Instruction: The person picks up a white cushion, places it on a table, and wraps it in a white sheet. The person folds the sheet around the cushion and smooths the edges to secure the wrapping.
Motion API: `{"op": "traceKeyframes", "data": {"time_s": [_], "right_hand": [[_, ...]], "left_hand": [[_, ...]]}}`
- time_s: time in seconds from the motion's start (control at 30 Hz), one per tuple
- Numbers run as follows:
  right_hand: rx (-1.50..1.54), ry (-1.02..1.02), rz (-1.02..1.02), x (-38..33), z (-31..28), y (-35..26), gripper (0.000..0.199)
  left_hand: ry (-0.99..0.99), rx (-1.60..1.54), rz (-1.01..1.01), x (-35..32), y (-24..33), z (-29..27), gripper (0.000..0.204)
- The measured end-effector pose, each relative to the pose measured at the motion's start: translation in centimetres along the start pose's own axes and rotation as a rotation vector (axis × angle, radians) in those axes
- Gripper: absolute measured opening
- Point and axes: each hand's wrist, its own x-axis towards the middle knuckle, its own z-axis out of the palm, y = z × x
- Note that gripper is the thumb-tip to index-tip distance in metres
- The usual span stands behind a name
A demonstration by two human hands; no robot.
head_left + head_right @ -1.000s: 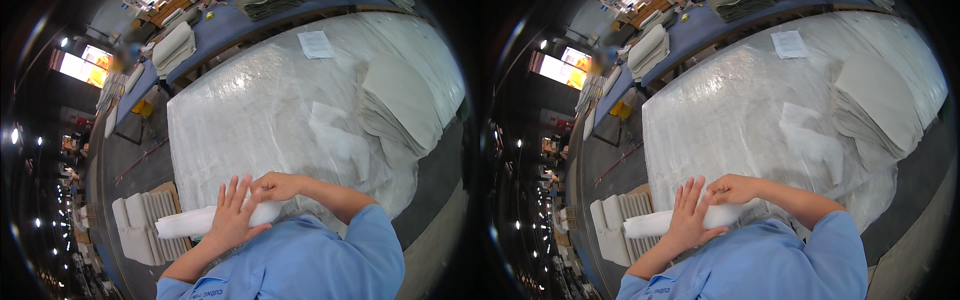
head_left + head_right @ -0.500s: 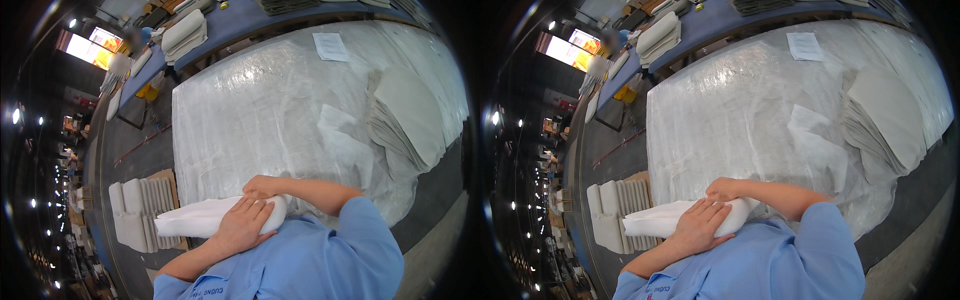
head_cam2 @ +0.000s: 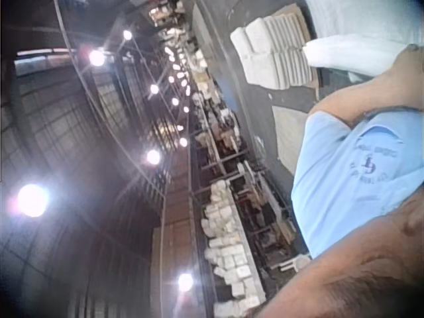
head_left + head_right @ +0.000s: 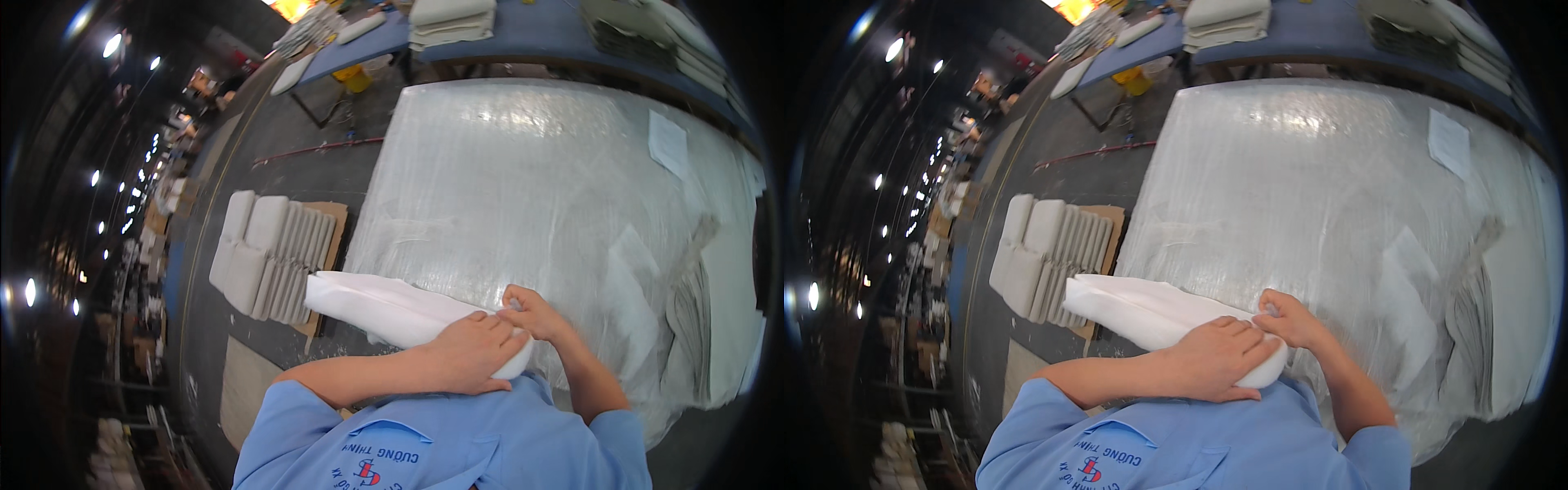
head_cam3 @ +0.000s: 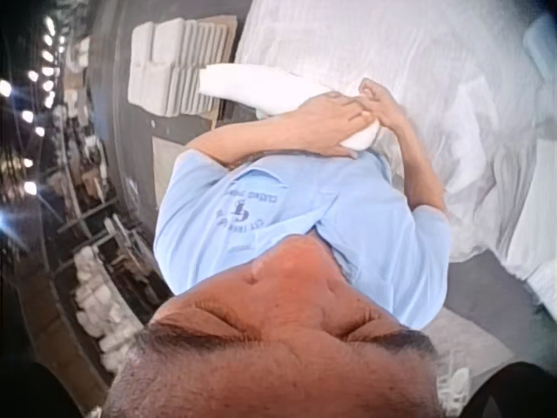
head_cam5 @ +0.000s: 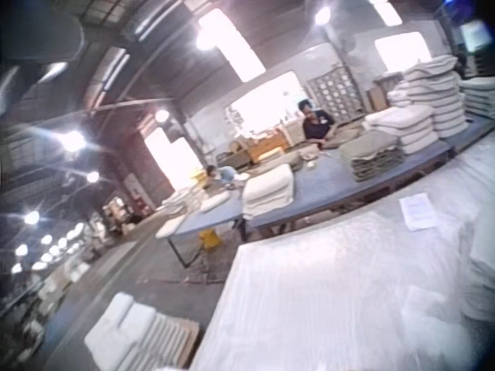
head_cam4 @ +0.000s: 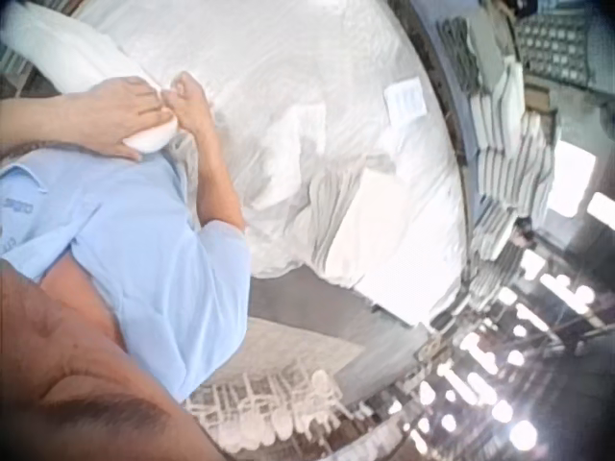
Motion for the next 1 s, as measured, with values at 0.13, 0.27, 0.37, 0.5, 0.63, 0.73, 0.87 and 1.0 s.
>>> {"op": "traceKeyframes", "data": {"time_s": [0.13,0.27,0.37,0.5,0.63,0.73,0.87,1.0], "right_hand": [[0.133,0.000,0.014,0.2,1.1,-2.5,0.016],[0.087,-0.109,0.041,-0.1,1.0,-5.8,0.018],[-0.055,-0.152,0.083,0.4,0.8,-7.4,0.020],[-0.065,-0.201,-0.074,2.1,2.2,-9.9,0.021],[-0.447,-0.336,-0.075,3.4,5.3,-15.7,0.036],[-0.551,-0.359,0.063,3.8,5.6,-17.4,0.042],[-0.586,-0.327,0.144,3.2,4.7,-17.7,0.042],[-0.731,-0.467,0.127,5.4,7.0,-20.5,0.044]], "left_hand": [[0.244,-0.024,0.089,-2.3,-0.7,0.8,0.066],[0.425,0.029,-0.077,-6.9,-1.8,-0.8,0.056],[0.506,0.226,-0.487,-11.5,-4.3,-0.2,0.049],[0.459,0.048,-0.551,-12.5,-8.1,1.1,0.044],[0.583,-0.068,-0.458,-12.4,-9.3,1.6,0.044],[0.631,0.102,-0.535,-16.0,-11.1,1.1,0.048],[0.767,-0.036,-0.694,-24.6,-14.0,0.8,0.060],[0.854,-0.545,-0.470,-27.2,-18.0,3.4,0.077]]}}
